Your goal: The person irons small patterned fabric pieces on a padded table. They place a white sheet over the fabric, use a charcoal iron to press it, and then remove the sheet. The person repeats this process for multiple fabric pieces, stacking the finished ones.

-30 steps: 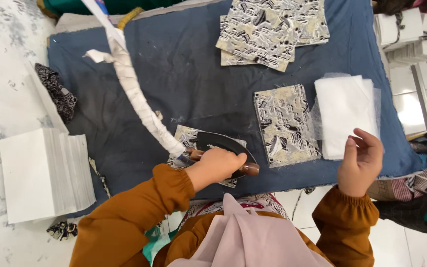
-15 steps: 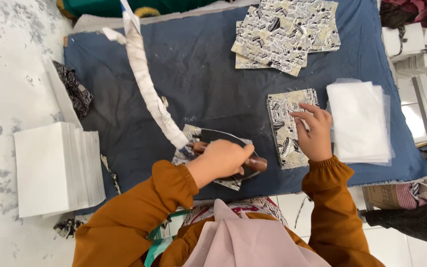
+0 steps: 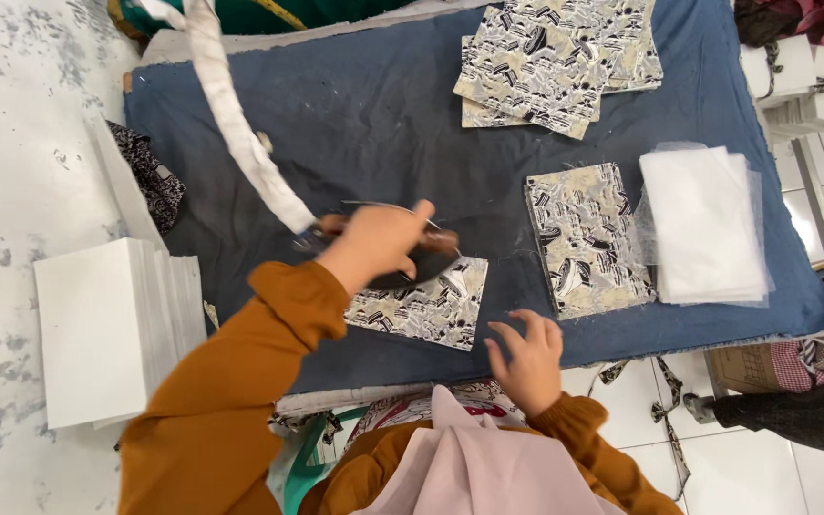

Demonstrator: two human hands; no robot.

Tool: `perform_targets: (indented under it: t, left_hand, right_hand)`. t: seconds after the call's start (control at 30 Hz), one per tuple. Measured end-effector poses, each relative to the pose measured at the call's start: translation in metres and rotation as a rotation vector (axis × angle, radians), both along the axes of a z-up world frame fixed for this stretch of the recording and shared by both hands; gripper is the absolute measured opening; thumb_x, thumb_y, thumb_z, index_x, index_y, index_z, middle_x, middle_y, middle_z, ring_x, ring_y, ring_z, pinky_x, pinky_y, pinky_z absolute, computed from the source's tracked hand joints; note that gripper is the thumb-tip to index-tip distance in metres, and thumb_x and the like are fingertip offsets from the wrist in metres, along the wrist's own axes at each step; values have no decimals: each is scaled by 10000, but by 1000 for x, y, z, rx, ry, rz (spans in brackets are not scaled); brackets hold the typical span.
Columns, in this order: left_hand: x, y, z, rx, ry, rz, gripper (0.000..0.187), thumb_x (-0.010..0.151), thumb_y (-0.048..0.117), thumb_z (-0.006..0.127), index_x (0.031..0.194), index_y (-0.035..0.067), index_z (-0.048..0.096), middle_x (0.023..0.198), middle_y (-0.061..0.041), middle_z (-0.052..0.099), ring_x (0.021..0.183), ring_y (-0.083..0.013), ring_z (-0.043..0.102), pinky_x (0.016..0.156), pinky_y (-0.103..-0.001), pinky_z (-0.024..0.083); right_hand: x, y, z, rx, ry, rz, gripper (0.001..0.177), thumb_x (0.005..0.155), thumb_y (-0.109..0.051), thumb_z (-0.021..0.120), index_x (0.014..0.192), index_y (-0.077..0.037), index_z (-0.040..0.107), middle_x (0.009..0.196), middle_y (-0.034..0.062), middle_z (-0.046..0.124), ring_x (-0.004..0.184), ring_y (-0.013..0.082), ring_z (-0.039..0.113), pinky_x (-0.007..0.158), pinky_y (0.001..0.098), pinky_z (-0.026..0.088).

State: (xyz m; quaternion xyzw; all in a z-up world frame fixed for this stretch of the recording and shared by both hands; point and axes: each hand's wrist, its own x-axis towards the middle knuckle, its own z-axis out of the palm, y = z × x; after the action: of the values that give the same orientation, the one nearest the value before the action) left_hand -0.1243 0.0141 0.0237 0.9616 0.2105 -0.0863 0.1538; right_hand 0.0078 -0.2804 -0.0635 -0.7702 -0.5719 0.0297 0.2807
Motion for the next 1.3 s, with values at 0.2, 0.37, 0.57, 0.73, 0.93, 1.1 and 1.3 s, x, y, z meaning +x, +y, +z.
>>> perform_targets:
  t: [0.2, 0.37, 0.57, 0.73, 0.93, 1.1, 1.3]
  left_hand:
    - [-82, 78, 11, 89, 168, 140, 652, 726, 653, 818, 1018, 90, 664, 918, -159, 733, 894, -389, 714, 768, -515, 550]
    - [-154, 77, -23, 331, 46, 332, 444, 852, 424, 774, 1119, 95, 640, 1095, -137, 726, 1138, -346, 673, 1110, -493, 450]
    - [-152, 33, -72, 450, -298, 851, 754, 711, 186, 844, 1360, 28, 495, 1561, -396, 197, 1474, -591, 172, 1196, -657, 178]
    - [-143, 39, -79, 376, -378, 959, 802, 743, 101, 805, 1455, 36, 442, 1629, -403, 98, 1508, -607, 139, 1224, -634, 201]
    - [-142, 35, -74, 376, -359, 964, 842, 713, 109, 824, 1454, 33, 431, 1624, -399, 103, 1501, -602, 163, 1216, -620, 254]
    - [-137, 39, -64, 333, -316, 996, 892, 675, 118, 852, 1455, 46, 424, 1624, -384, 101, 1503, -590, 165, 1205, -594, 282]
    - [-131, 41, -61, 289, -255, 1048, 928, 656, 154, 880, 1452, 50, 413, 1644, -379, 96, 1530, -581, 147, 1173, -559, 321]
  right_hand:
    - [-18, 14, -61, -361, 525, -167, 575, 818, -365, 795, 1296, -107, 606, 1174, 142, 620, 1069, 301, 585, 908, 417, 486]
    - [-12, 27, -89, -427, 1356, -479, 650, 840, -316, 762, 1371, -120, 442, 1199, 67, 616, 1024, 176, 601, 795, 377, 492]
    - [-16, 59, -77, -127, 1386, -278, 247, 960, -188, 698, 1116, 1, 667, 915, 33, 623, 811, 114, 531, 703, 270, 436]
    - [60, 128, -29, 225, 1243, -151, 105, 978, -147, 622, 1023, -55, 601, 897, -20, 603, 818, 78, 542, 722, 244, 460]
    - [244, 246, -6, 270, 1027, -260, 487, 933, -250, 700, 1333, -20, 545, 1109, 70, 640, 978, 172, 600, 794, 319, 499]
    - [328, 277, -47, -189, 564, -597, 852, 819, -448, 814, 1405, 85, 501, 1385, 292, 590, 1284, 375, 585, 1072, 415, 452]
    - [340, 306, -87, -312, 875, -742, 698, 818, -486, 852, 1077, 148, 715, 1110, 266, 721, 1009, 406, 740, 885, 535, 563]
